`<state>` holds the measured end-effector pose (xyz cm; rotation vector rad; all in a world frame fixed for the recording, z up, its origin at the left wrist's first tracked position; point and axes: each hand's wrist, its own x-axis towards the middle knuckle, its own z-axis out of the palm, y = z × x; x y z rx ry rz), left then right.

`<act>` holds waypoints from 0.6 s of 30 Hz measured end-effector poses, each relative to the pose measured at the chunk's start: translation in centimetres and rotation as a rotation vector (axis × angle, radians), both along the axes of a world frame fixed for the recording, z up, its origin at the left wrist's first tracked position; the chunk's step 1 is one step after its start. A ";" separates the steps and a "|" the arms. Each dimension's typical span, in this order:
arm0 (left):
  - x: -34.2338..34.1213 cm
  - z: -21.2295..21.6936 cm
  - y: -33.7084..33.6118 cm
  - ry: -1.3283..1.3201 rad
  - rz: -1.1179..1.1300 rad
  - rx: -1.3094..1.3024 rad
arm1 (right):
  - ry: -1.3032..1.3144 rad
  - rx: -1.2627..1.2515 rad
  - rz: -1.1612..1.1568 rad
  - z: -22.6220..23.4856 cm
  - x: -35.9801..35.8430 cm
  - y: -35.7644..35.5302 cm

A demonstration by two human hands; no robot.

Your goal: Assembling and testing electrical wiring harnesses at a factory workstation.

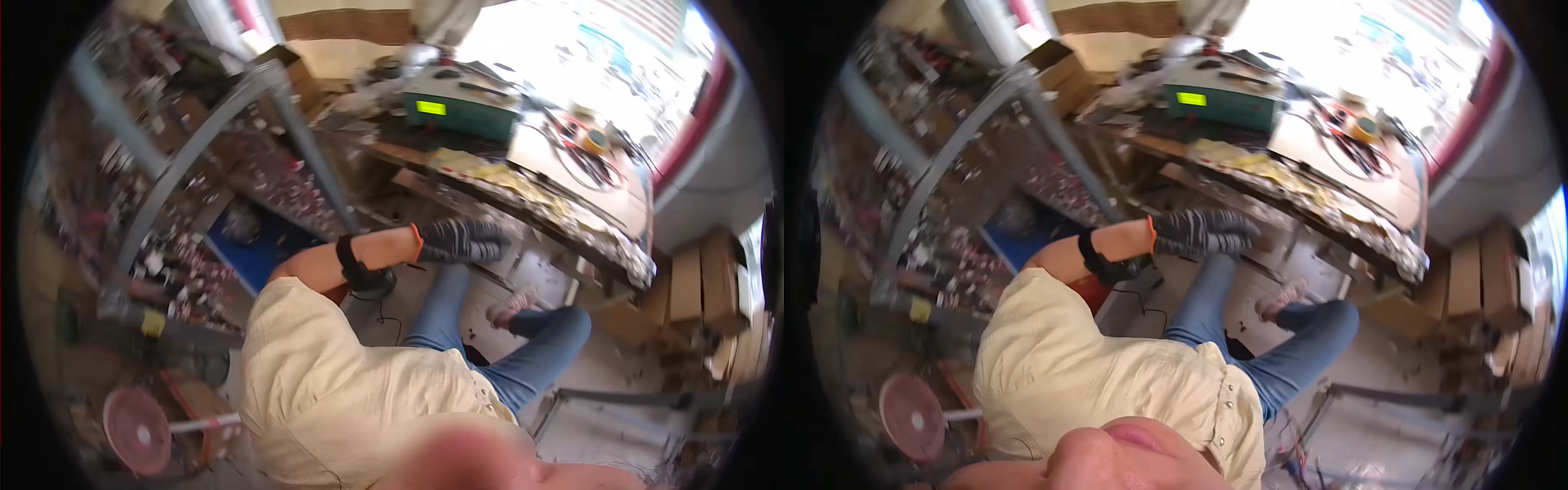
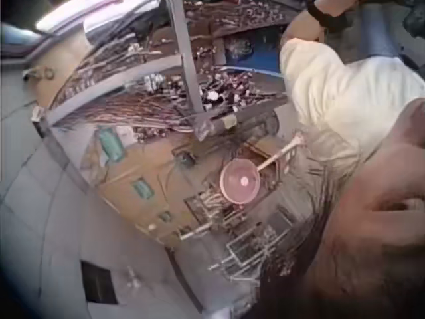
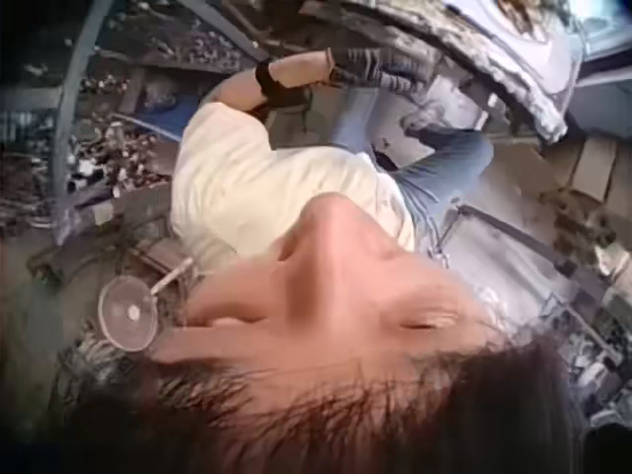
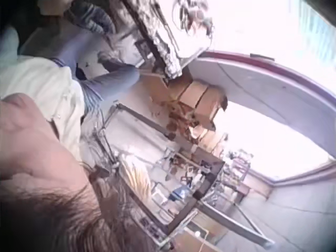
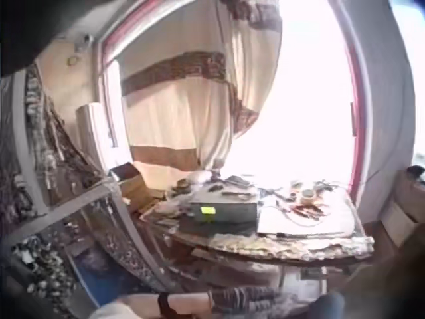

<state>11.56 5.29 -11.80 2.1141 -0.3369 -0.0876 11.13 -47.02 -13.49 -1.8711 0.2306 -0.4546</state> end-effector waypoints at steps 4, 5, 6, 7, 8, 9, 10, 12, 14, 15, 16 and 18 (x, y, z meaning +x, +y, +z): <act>-10.6 8.9 9.2 -0.391 0.426 0.196 | 0.008 -0.052 0.180 -1.6 4.4 2.3; -14.4 13.1 8.6 -0.268 0.611 -0.185 | 0.003 -0.056 0.218 -1.8 5.2 2.7; -16.7 16.7 8.5 -0.271 0.849 -0.111 | 0.007 -0.062 0.234 -2.0 5.6 3.2; -20.0 19.9 7.3 -0.439 1.039 0.269 | 0.006 -0.069 0.247 -2.4 5.9 3.7; -23.9 22.8 7.5 -0.644 1.163 0.649 | -0.003 -0.058 0.279 -2.6 6.4 3.9; -27.6 25.1 8.5 -0.807 1.261 0.976 | -0.007 -0.055 0.294 -2.8 6.7 4.0; -31.3 27.4 9.5 -0.877 1.386 1.254 | -0.008 -0.060 0.304 -3.1 6.8 4.0; -38.8 31.8 12.5 -0.501 1.810 1.651 | -0.002 -0.062 0.321 -3.6 7.2 4.2; -44.6 34.5 14.7 -0.100 2.041 1.802 | -0.006 -0.067 0.328 -3.9 7.6 4.0; -46.7 34.7 15.5 0.240 1.901 1.759 | -0.006 -0.068 0.334 -4.1 7.8 3.8; -47.3 34.6 15.5 0.555 1.740 1.687 | -0.009 -0.067 0.337 -4.3 8.0 3.7; -47.0 33.7 15.8 0.518 1.657 1.722 | -0.013 -0.068 0.336 -4.7 8.3 2.9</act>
